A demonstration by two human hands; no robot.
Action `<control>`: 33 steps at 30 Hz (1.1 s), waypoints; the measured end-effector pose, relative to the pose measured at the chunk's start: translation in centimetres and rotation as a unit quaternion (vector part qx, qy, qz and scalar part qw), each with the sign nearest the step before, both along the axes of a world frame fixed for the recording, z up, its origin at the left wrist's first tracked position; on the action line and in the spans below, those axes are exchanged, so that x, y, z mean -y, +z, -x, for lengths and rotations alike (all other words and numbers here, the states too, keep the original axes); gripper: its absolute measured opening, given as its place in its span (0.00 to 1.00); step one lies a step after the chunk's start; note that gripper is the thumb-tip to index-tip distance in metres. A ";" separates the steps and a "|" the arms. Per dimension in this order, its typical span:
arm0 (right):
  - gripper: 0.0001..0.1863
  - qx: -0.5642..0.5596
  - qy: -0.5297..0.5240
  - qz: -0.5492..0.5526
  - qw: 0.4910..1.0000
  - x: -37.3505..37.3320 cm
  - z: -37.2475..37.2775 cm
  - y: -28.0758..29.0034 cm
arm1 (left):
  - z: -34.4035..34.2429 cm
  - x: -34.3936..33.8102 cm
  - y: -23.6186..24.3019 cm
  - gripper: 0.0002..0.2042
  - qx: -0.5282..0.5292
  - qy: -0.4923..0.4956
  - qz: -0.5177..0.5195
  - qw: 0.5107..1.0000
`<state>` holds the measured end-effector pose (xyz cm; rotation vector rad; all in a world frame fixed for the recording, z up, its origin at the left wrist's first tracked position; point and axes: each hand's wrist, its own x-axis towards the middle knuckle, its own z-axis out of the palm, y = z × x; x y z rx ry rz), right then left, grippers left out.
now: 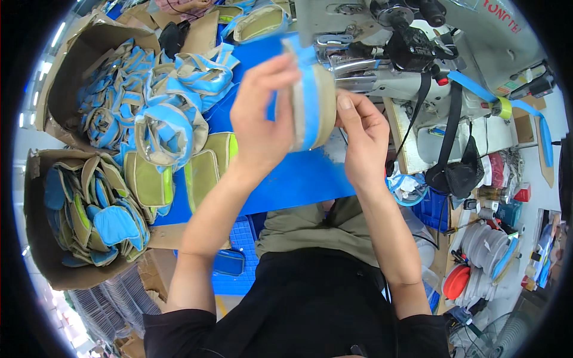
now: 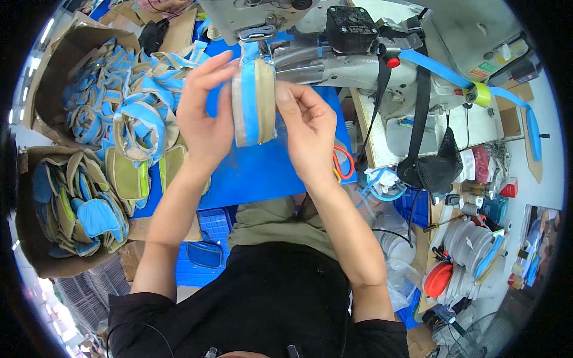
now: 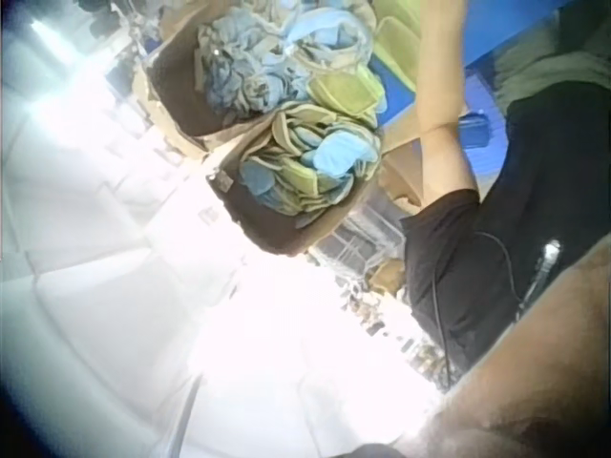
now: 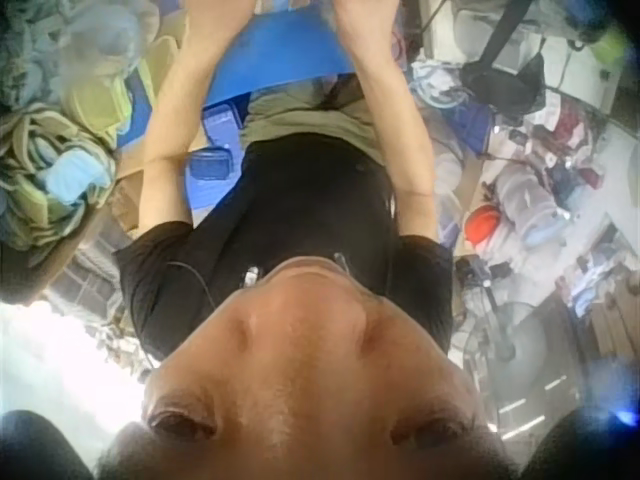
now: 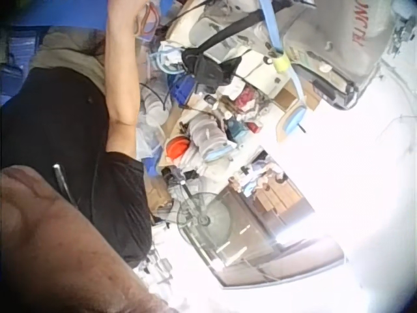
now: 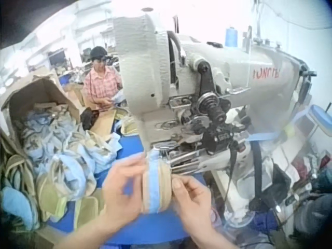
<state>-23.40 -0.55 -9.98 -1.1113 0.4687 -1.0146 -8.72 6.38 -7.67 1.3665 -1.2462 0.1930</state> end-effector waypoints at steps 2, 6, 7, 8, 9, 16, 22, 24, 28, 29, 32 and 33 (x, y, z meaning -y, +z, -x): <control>0.14 -0.021 0.015 0.017 1.000 0.0 0.6 -0.5 | 1.6 -0.3 -0.2 0.04 -0.314 -0.040 0.030 0.948; 0.12 -0.007 0.054 0.007 0.998 -0.7 0.9 -0.4 | 0.0 -1.1 0.4 0.07 -0.467 -0.210 -0.172 0.842; 0.12 0.002 0.072 -0.017 0.997 -0.8 1.0 -0.2 | 0.0 -0.8 0.5 0.08 -0.448 -0.203 -0.182 0.852; 0.12 0.012 0.089 -0.041 0.995 -0.9 1.1 -0.1 | 0.2 -0.4 0.9 0.09 -0.429 -0.196 -0.191 0.861; 0.11 0.015 0.082 -0.063 0.995 -1.0 1.2 -0.1 | 0.4 0.1 1.1 0.11 -0.407 -0.192 -0.205 0.869; 0.14 -0.084 -0.139 0.148 0.976 -0.2 -1.4 -2.5 | -1.9 -0.1 3.1 0.12 -0.563 -0.269 -0.226 0.748; 0.15 -0.088 -0.255 0.266 0.926 0.2 -3.2 -3.0 | -1.8 0.2 2.8 0.14 -0.515 -0.237 -0.254 0.784; 0.14 -0.088 -0.249 0.271 0.926 0.4 -3.0 -3.0 | -1.0 0.4 2.4 0.14 -0.506 -0.237 -0.246 0.792; 0.13 -0.090 -0.200 0.219 0.951 0.1 -2.5 -2.7 | 0.0 0.8 2.2 0.15 -0.465 -0.202 -0.209 0.836; 0.12 -0.082 -0.196 0.212 0.954 0.0 -2.6 -2.7 | 0.1 0.9 2.1 0.15 -0.454 -0.197 -0.204 0.844; 0.12 -0.083 -0.192 0.205 0.956 0.1 -2.6 -3.0 | 0.2 1.1 1.6 0.15 -0.422 -0.184 -0.194 0.866; 0.12 -0.087 -0.192 0.205 0.956 0.1 -2.6 -3.0 | 0.1 1.1 1.4 0.15 -0.410 -0.178 -0.194 0.873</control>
